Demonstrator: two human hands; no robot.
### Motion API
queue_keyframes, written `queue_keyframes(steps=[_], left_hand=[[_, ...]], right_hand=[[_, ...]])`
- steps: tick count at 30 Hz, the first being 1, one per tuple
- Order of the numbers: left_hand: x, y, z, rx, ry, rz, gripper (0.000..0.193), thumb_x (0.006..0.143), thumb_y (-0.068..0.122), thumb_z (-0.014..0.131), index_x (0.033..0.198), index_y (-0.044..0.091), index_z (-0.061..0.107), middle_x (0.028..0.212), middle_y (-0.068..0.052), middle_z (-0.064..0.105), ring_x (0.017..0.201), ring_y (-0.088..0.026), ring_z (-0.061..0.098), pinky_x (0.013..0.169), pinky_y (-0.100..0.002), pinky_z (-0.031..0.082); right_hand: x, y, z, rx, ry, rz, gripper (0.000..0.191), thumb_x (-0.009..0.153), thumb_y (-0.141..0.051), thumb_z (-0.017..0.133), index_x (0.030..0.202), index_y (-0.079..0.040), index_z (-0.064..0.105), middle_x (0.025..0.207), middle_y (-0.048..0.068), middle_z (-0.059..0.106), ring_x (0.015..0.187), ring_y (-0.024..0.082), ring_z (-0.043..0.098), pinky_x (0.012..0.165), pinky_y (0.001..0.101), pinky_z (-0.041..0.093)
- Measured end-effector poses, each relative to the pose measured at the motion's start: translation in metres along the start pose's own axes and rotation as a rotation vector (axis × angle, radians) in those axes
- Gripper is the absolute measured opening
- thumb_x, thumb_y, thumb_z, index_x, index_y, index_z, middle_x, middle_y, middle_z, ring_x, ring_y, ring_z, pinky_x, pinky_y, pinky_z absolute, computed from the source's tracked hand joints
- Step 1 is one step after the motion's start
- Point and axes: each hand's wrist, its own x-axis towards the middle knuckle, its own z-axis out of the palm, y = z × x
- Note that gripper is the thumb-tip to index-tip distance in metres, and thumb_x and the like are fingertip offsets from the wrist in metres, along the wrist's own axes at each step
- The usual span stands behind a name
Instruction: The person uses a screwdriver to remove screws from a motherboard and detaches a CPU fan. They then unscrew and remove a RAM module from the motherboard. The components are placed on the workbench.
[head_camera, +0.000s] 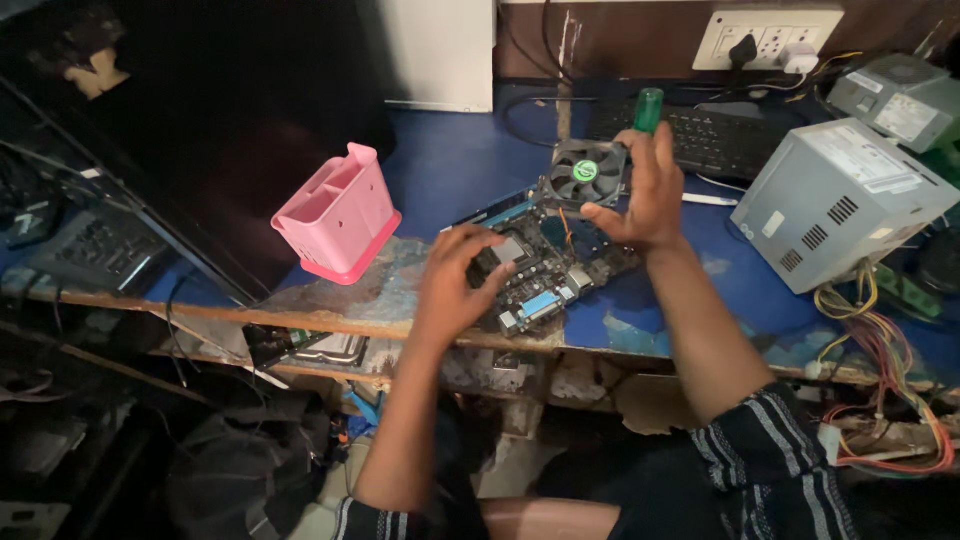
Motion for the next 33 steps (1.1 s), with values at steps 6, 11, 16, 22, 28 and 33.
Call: queue_keyframes(steps=[6, 11, 16, 22, 28, 33], left_hand=[[0.014, 0.019, 0.056, 0.113, -0.151, -0.053, 0.035, 0.093, 0.032, 0.073, 0.113, 0.003, 0.071, 0.125, -0.018, 0.068, 0.125, -0.036, 0.059, 0.108, -0.046, 0.045], [0.035, 0.021, 0.089, 0.238, -0.287, 0.02, 0.049, 0.088, 0.037, 0.074, 0.117, -0.001, 0.064, 0.123, -0.021, 0.066, 0.126, -0.042, 0.054, 0.106, -0.058, 0.035], [0.04, 0.011, 0.094, 0.173, -0.409, -0.114, 0.052, 0.082, 0.039, 0.076, 0.116, 0.002, 0.062, 0.118, -0.019, 0.064, 0.117, -0.039, 0.057, 0.103, -0.05, 0.042], [0.034, 0.003, 0.097, 0.16, -0.398, -0.046, 0.057, 0.085, 0.041, 0.074, 0.123, 0.0, 0.06, 0.13, -0.02, 0.061, 0.126, -0.04, 0.053, 0.107, -0.05, 0.038], [0.034, 0.001, 0.094, 0.177, -0.358, 0.04, 0.047, 0.085, 0.04, 0.073, 0.115, 0.005, 0.067, 0.142, -0.019, 0.056, 0.13, -0.042, 0.048, 0.108, -0.052, 0.035], [0.03, 0.003, 0.098, 0.188, -0.32, 0.051, 0.03, 0.095, 0.031, 0.064, 0.113, 0.007, 0.069, 0.139, -0.016, 0.061, 0.127, -0.04, 0.055, 0.108, -0.051, 0.041]], right_hand=[[0.001, -0.006, -0.006, 0.011, 0.029, -0.009, 0.087, 0.085, -0.079, 0.067, 0.127, -0.003, 0.057, 0.12, 0.022, 0.052, 0.099, 0.043, 0.063, 0.084, 0.0491, 0.054], [0.003, -0.006, -0.01, -0.011, 0.037, -0.033, 0.089, 0.085, -0.077, 0.07, 0.129, -0.002, 0.056, 0.119, 0.023, 0.052, 0.098, 0.043, 0.061, 0.082, 0.0486, 0.053], [0.001, -0.001, -0.01, -0.026, 0.027, -0.029, 0.086, 0.084, -0.075, 0.072, 0.128, -0.004, 0.056, 0.117, 0.022, 0.052, 0.098, 0.042, 0.062, 0.083, 0.0484, 0.054], [-0.002, -0.003, -0.007, -0.01, 0.053, -0.017, 0.088, 0.084, -0.075, 0.073, 0.131, -0.003, 0.055, 0.121, 0.021, 0.051, 0.097, 0.039, 0.062, 0.081, 0.0459, 0.054], [0.0, 0.002, -0.012, -0.053, 0.15, -0.071, 0.091, 0.083, -0.073, 0.076, 0.134, -0.002, 0.052, 0.119, 0.022, 0.048, 0.096, 0.037, 0.059, 0.079, 0.0446, 0.051], [-0.002, 0.01, -0.012, -0.049, 0.162, -0.092, 0.088, 0.084, -0.072, 0.075, 0.133, -0.003, 0.051, 0.12, 0.024, 0.046, 0.094, 0.035, 0.059, 0.077, 0.0432, 0.051]])
